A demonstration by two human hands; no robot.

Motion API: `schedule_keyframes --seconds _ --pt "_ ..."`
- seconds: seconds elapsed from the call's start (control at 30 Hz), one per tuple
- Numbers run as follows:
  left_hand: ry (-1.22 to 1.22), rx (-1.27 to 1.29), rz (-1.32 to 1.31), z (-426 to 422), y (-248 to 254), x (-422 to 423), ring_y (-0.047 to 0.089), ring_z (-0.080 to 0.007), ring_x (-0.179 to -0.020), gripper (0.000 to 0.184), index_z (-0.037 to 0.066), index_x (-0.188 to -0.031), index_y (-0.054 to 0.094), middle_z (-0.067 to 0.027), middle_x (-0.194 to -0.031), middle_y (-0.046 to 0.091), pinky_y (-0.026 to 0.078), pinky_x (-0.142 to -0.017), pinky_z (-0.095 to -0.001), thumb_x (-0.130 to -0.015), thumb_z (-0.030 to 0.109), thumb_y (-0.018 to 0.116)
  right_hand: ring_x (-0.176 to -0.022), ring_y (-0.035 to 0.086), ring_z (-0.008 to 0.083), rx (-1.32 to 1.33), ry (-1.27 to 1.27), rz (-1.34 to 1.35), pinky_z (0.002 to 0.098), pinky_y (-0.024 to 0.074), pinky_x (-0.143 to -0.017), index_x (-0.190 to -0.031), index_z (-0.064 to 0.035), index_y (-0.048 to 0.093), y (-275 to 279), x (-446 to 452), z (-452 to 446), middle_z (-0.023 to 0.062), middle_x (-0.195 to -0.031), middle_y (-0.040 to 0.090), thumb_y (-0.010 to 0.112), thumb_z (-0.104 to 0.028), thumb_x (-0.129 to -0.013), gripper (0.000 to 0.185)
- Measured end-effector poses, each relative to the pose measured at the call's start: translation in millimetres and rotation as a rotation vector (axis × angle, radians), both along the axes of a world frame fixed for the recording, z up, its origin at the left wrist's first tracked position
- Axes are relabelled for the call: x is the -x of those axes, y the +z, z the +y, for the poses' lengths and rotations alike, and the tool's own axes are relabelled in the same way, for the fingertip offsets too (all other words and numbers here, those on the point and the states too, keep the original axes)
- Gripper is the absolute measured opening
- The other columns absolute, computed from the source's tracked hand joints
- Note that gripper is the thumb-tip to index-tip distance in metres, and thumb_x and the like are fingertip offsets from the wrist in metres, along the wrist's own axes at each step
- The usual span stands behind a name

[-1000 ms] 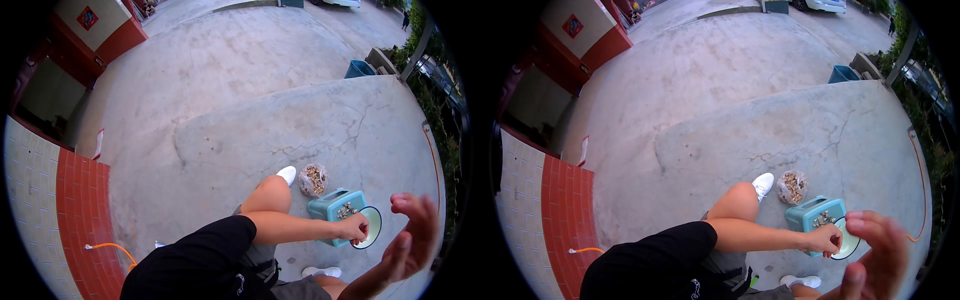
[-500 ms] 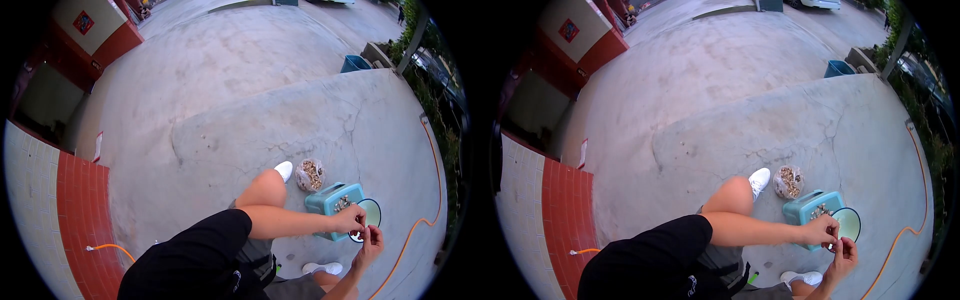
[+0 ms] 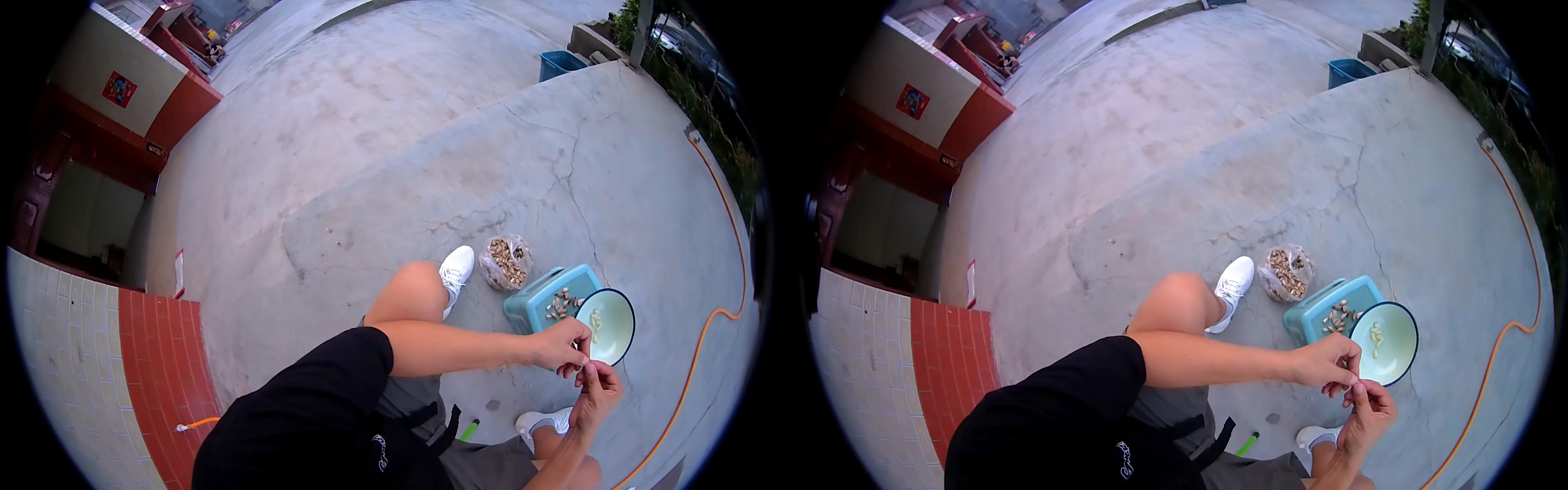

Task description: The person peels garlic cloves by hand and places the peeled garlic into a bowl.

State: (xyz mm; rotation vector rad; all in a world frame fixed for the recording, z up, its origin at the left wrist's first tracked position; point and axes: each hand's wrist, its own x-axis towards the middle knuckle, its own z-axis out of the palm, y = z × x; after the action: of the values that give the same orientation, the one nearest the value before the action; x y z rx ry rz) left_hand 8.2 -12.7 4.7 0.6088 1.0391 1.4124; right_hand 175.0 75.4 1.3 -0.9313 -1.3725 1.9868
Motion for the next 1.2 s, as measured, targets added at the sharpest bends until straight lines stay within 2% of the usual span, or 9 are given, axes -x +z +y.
schedule_keyframes --seconds 0.2,0.4,0.47,0.67,0.73,1.2 --pt "-0.059 0.026 -0.081 5.9 -4.0 -1.9 0.062 -0.0140 -0.052 0.010 -0.002 -0.084 0.055 -0.0090 -0.069 0.063 0.045 -0.044 -0.0250 -0.089 0.000 0.063 -0.065 0.059 0.0147 -0.059 -0.015 0.078 0.0242 0.0450 -0.054 -0.090 0.0029 0.068 -0.4 -4.7 -2.5 0.0114 -0.085 0.066 0.069 0.005 -0.087 0.004" --pt "-0.052 0.029 -0.274 2.4 -6.6 -3.5 0.060 -0.0164 -0.050 0.009 -0.003 -0.081 0.058 -0.0101 -0.065 0.062 0.046 -0.044 -0.0284 -0.087 0.000 0.064 -0.065 0.058 0.0143 -0.123 -0.016 0.100 0.0238 0.0441 -0.053 -0.090 0.0023 0.068 2.2 -6.7 -6.0 0.0115 -0.086 0.066 0.069 0.003 -0.087 0.003" --pt "-0.081 0.042 -0.334 -0.7 -3.5 -2.0 0.063 -0.0152 -0.054 0.010 -0.002 -0.085 0.058 -0.0099 -0.071 0.065 0.047 -0.047 -0.0266 -0.089 0.003 0.066 -0.065 0.057 0.0141 -0.131 -0.025 0.095 0.0235 0.0440 -0.054 -0.090 0.0028 0.068 2.1 -6.5 -7.9 0.0113 -0.085 0.066 0.069 0.002 -0.088 0.003" --pt "-0.068 0.043 -0.159 -7.0 2.6 3.7 0.068 -0.0188 -0.059 0.011 -0.003 -0.084 0.058 -0.0144 -0.074 0.068 0.054 -0.051 -0.0291 -0.086 0.000 0.068 -0.066 0.059 0.0133 -0.081 -0.084 -0.039 0.0232 0.0441 -0.057 -0.093 0.0053 0.067 10.5 3.4 -17.9 0.0095 -0.078 0.067 0.070 0.000 -0.089 0.007" --pt "-0.059 0.050 -0.148 -8.4 0.5 4.4 0.068 -0.0191 -0.059 0.011 -0.004 -0.083 0.058 -0.0145 -0.073 0.068 0.055 -0.051 -0.0294 -0.085 -0.001 0.068 -0.065 0.056 0.0113 -0.173 -0.053 -0.084 0.0227 0.0415 -0.058 -0.092 0.0032 0.067 9.4 5.5 -20.6 0.0055 -0.076 0.065 0.069 -0.006 -0.092 0.009" --pt "-0.035 0.044 -0.120 -13.4 4.1 9.7 0.068 -0.0193 -0.057 0.014 -0.003 -0.078 0.057 -0.0146 -0.069 0.067 0.054 -0.047 -0.0285 -0.083 -0.001 0.069 -0.065 0.056 0.0112 -0.106 -0.036 -0.027 0.0232 0.0427 -0.059 -0.094 0.0022 0.066 3.9 10.1 -22.6 0.0051 -0.078 0.065 0.069 -0.007 -0.092 0.010"
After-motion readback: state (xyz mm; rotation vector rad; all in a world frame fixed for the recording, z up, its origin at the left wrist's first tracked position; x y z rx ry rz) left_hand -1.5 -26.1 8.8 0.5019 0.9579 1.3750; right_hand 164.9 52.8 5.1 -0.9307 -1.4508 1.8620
